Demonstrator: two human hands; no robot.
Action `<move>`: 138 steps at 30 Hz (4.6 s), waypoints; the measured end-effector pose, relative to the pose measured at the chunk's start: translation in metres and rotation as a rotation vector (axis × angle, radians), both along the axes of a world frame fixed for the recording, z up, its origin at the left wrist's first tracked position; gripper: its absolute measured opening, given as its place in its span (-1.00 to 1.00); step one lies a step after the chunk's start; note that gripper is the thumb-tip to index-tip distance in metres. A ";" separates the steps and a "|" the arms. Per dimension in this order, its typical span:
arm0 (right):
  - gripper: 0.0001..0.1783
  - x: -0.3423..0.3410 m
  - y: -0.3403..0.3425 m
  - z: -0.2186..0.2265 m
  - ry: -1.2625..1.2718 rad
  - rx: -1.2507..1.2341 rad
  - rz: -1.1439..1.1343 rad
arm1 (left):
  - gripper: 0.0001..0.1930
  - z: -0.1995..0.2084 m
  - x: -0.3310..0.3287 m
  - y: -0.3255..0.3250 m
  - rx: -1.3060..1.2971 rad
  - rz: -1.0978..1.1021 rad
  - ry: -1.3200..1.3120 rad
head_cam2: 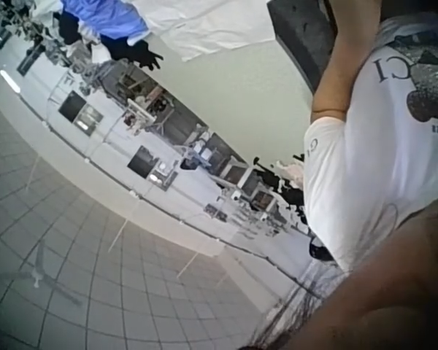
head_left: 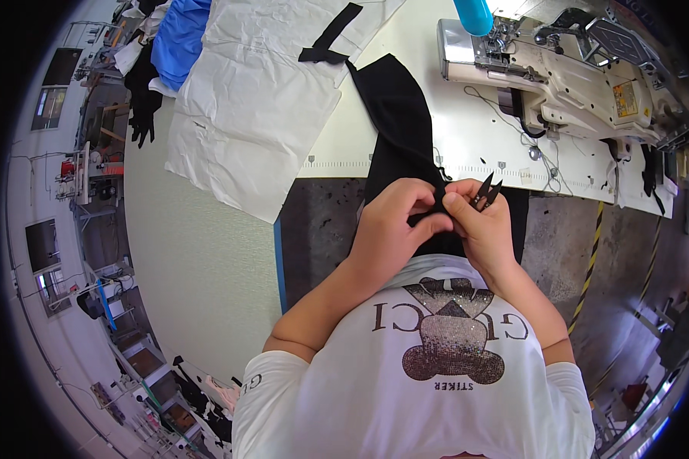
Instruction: Trim loose threads from a black garment piece using a pair of hand snips.
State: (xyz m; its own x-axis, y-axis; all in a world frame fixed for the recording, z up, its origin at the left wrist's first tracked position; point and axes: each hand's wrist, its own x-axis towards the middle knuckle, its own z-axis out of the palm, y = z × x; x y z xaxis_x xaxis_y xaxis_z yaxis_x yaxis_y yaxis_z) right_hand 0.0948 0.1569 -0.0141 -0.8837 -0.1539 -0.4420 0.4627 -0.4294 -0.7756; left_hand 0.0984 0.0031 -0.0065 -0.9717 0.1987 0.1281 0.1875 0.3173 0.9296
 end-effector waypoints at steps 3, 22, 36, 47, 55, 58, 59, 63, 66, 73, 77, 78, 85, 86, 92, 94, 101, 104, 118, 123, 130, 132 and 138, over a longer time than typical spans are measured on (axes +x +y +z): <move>-0.89 0.002 -0.002 0.003 0.077 0.202 0.006 | -0.80 0.001 0.000 0.001 -0.148 0.034 0.095; -0.93 -0.002 0.002 -0.003 0.003 0.196 -0.018 | -0.87 0.025 -0.038 -0.077 1.379 0.141 -0.418; -0.91 -0.014 0.055 -0.027 -0.115 -0.166 -0.304 | -0.76 0.191 -0.049 -0.437 -0.273 1.687 1.329; -0.85 -0.012 0.053 -0.027 -0.241 -0.612 -0.299 | -0.65 0.001 -0.053 -0.101 -0.654 0.120 0.245; -0.87 -0.006 0.056 -0.027 -0.199 -0.775 -0.197 | -0.83 -0.045 -0.059 -0.066 -0.536 0.075 0.264; -0.87 -0.003 0.062 -0.014 -0.236 -0.780 -0.219 | -0.97 -0.046 -0.066 -0.074 0.134 0.194 -0.366; -0.87 -0.003 0.069 -0.013 -0.227 -0.774 -0.228 | -0.94 -0.029 -0.072 -0.082 0.406 0.259 -0.569; -0.81 -0.003 0.091 -0.021 -0.147 -0.788 -0.268 | -0.92 0.007 -0.092 -0.207 1.652 0.268 -0.463; -0.84 -0.002 0.089 -0.015 -0.206 -0.795 -0.265 | -0.86 0.072 -0.071 -0.323 1.625 0.348 0.057; -0.87 -0.015 0.082 -0.021 -0.205 -0.694 -0.266 | -0.92 0.116 -0.065 -0.271 1.356 0.229 0.024; -0.92 -0.021 0.091 -0.014 -0.008 -0.038 -0.488 | -0.87 0.085 -0.085 -0.211 1.287 0.219 -0.074; -0.93 -0.021 0.088 -0.004 0.086 0.353 -0.527 | -0.86 0.083 -0.086 -0.193 1.216 0.187 -0.068; -0.82 -0.044 0.033 0.042 0.731 1.009 -0.017 | -0.80 0.116 -0.090 -0.109 1.047 -0.063 0.062; -0.80 -0.050 0.017 0.040 0.846 0.967 0.024 | -0.79 0.120 -0.091 -0.101 1.049 -0.114 0.076; -0.82 -0.067 -0.022 0.006 0.570 0.584 0.468 | -0.79 0.123 -0.101 -0.084 0.997 -0.094 0.174; -0.90 -0.063 -0.018 0.005 0.345 0.337 0.449 | -0.82 0.112 -0.104 -0.090 0.997 0.198 0.265; -0.80 -0.051 -0.006 0.026 0.227 0.067 0.365 | -0.89 0.067 -0.072 -0.068 0.363 0.137 0.034; -0.76 -0.046 -0.002 0.036 0.244 0.008 0.343 | -0.86 0.080 -0.056 -0.054 0.009 -0.011 0.113; -0.79 -0.030 0.005 0.050 0.472 0.320 0.307 | -0.88 0.096 -0.040 -0.030 -0.424 -0.041 0.367; -0.86 -0.025 0.001 0.051 0.485 0.362 0.263 | -0.89 0.093 -0.034 -0.028 -0.508 0.005 0.427; -0.89 -0.022 0.005 0.051 0.415 0.322 0.214 | -0.93 0.091 -0.038 -0.036 -0.589 0.023 0.474; -0.89 -0.022 0.004 0.052 0.411 0.316 0.221 | -0.92 0.084 -0.039 -0.036 -0.281 -0.056 0.424; -0.92 -0.021 0.002 0.051 0.435 0.309 0.284 | -0.90 0.085 -0.028 -0.023 0.458 -0.222 -0.235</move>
State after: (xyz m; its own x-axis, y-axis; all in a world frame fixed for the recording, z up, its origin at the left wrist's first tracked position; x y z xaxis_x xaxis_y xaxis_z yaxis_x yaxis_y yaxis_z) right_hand 0.0739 0.1587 0.0366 -0.9367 -0.3322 -0.1107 0.1381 -0.0599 -0.9886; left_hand 0.0709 -0.0195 0.0789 -0.9257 0.3766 0.0341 -0.0254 -0.1519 0.9881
